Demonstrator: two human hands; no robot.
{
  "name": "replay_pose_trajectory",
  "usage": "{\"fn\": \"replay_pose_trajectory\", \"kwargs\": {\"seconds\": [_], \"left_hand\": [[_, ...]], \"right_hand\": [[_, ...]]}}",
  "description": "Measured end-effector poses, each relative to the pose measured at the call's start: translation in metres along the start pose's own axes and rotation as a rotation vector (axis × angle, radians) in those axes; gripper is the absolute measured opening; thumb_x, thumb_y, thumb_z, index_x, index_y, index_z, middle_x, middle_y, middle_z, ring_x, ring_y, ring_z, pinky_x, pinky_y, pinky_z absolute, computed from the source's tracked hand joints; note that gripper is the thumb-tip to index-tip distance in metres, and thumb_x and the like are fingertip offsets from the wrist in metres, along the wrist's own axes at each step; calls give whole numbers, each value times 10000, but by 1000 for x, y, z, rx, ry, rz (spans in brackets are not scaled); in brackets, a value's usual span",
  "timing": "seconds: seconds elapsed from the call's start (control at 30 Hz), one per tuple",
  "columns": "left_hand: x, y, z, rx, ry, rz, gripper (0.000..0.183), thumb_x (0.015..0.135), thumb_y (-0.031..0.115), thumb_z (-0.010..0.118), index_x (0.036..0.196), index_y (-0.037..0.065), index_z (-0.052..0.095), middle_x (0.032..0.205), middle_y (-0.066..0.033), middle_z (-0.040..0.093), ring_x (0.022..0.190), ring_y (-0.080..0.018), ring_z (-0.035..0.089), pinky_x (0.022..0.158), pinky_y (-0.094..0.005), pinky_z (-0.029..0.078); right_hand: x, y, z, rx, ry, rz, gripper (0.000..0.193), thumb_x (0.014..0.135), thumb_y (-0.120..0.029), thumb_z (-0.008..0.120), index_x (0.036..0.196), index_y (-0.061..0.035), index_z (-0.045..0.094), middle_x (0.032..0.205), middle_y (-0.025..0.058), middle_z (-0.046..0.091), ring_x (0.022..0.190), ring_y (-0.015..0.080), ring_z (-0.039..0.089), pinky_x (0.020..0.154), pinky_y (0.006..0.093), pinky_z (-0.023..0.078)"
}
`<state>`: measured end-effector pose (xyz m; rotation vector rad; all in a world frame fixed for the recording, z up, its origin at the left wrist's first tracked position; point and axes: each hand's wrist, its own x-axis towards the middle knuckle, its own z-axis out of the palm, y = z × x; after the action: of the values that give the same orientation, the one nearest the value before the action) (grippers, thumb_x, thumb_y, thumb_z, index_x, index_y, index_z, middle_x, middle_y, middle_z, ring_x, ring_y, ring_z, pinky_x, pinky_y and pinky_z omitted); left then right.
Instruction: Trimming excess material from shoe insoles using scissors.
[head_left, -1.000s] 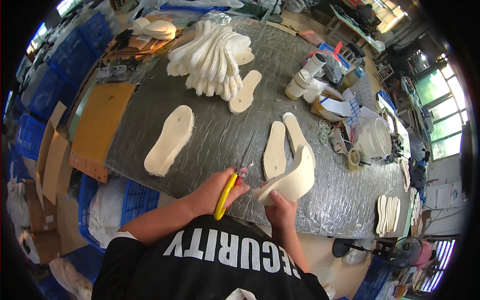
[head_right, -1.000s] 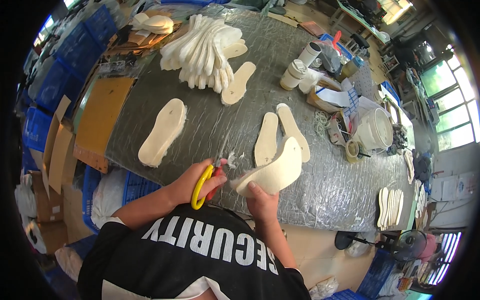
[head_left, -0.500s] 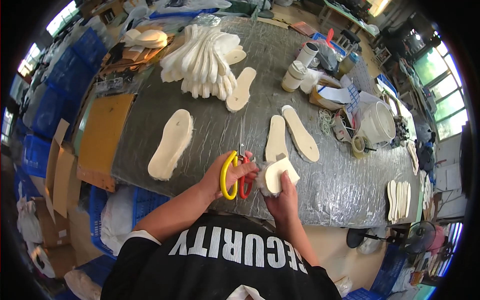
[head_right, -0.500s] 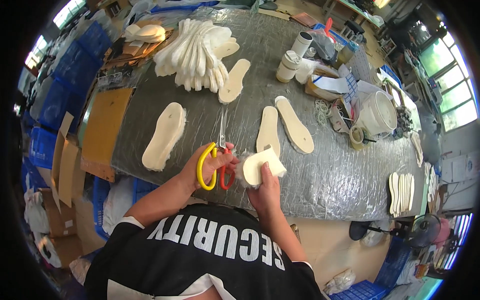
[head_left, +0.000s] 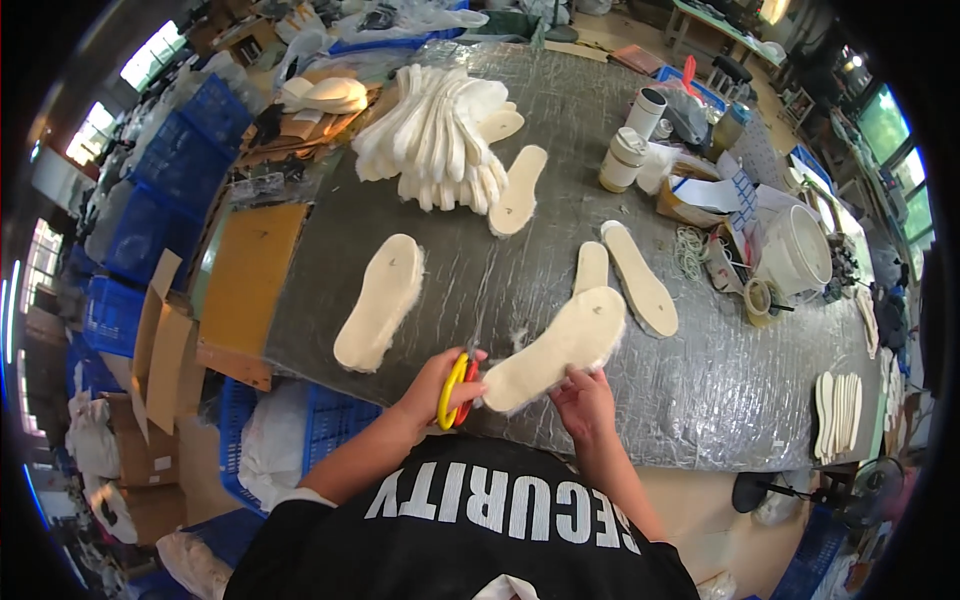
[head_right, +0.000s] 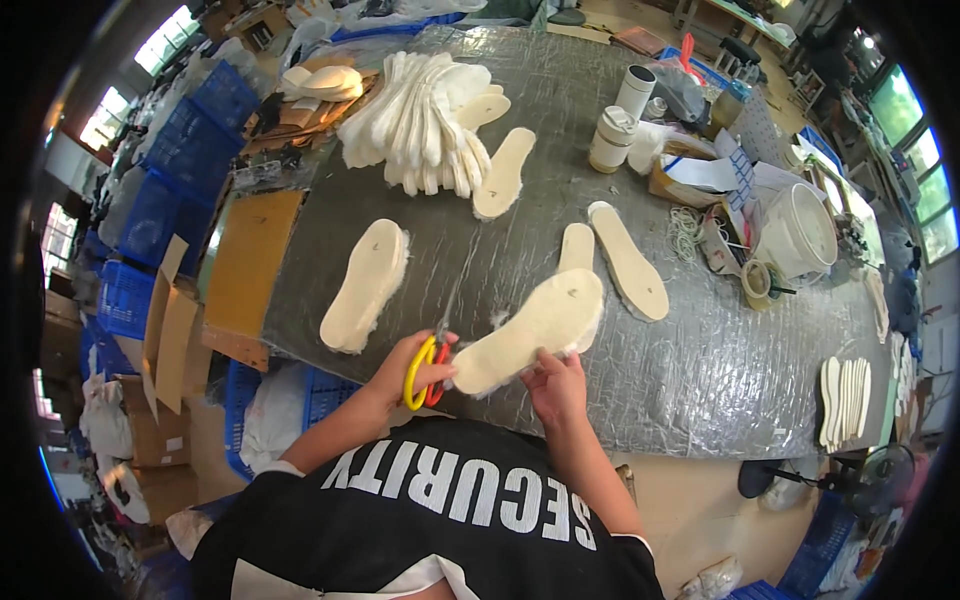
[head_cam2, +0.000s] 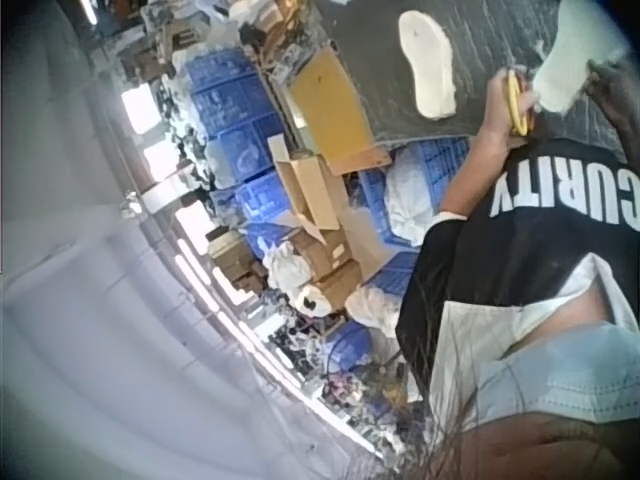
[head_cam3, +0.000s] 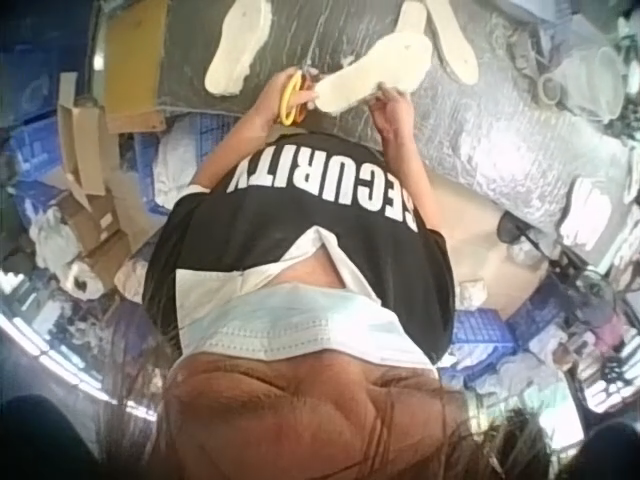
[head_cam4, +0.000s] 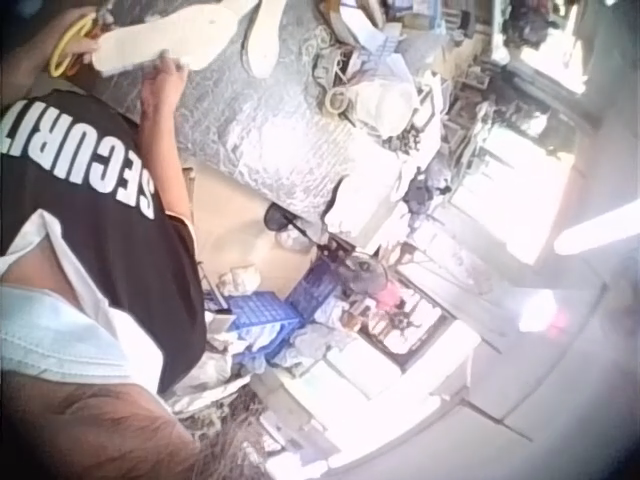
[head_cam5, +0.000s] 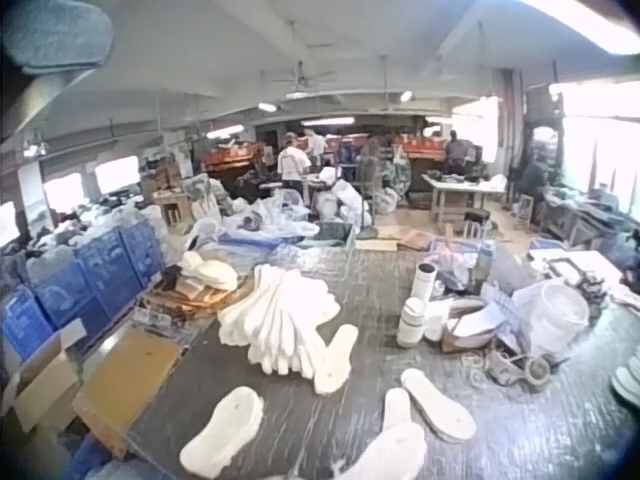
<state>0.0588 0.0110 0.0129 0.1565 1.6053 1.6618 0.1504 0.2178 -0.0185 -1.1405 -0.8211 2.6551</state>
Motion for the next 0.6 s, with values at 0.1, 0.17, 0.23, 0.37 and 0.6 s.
{"fn": "replay_pose_trajectory", "kwargs": {"seconds": [0.1, 0.17, 0.23, 0.37, 0.6], "left_hand": [[-29, 3, -20, 37, 257, 135, 439, 702, 0, 640, 1117, 13, 498, 836, -33, 544, 733, -118, 546, 653, -258, 459], [-41, 6, -48, 74, 399, 282, 426, 706, -34, 611, 1113, 10, 494, 833, -13, 519, 735, -97, 521, 653, -231, 442], [-52, 7, -77, 100, 599, 346, 411, 705, -38, 605, 1099, 3, 495, 824, -18, 522, 723, -92, 514, 652, -224, 433], [-72, -3, -125, 142, 839, 332, 409, 703, -39, 610, 1093, 3, 495, 798, -33, 533, 671, -110, 528, 610, -239, 450], [-49, -31, -162, -22, 915, 261, 435, 694, -73, 592, 1103, -31, 448, 761, -89, 548, 589, -169, 560, 552, -277, 471]], "right_hand": [[-2, 6, 42, -236, -164, 14, 343, 811, -27, 533, 1136, -86, 439, 1023, 83, 563, 898, 207, 576, 660, 329, 519], [9, 13, 75, -362, -321, 70, 341, 796, -32, 554, 1117, -69, 446, 987, 82, 570, 863, 188, 577, 644, 309, 521], [31, 37, 110, -494, -442, 91, 319, 788, -26, 567, 1087, -58, 461, 997, 82, 566, 863, 191, 577, 637, 303, 523], [50, 85, 176, -499, -559, 129, 309, 763, -14, 596, 1045, -23, 471, 971, 94, 563, 850, 197, 581, 615, 307, 536], [111, 142, 186, -707, -517, 172, 281, 774, 6, 585, 1024, 17, 457, 901, 105, 546, 782, 206, 600, 604, 307, 554]]}}
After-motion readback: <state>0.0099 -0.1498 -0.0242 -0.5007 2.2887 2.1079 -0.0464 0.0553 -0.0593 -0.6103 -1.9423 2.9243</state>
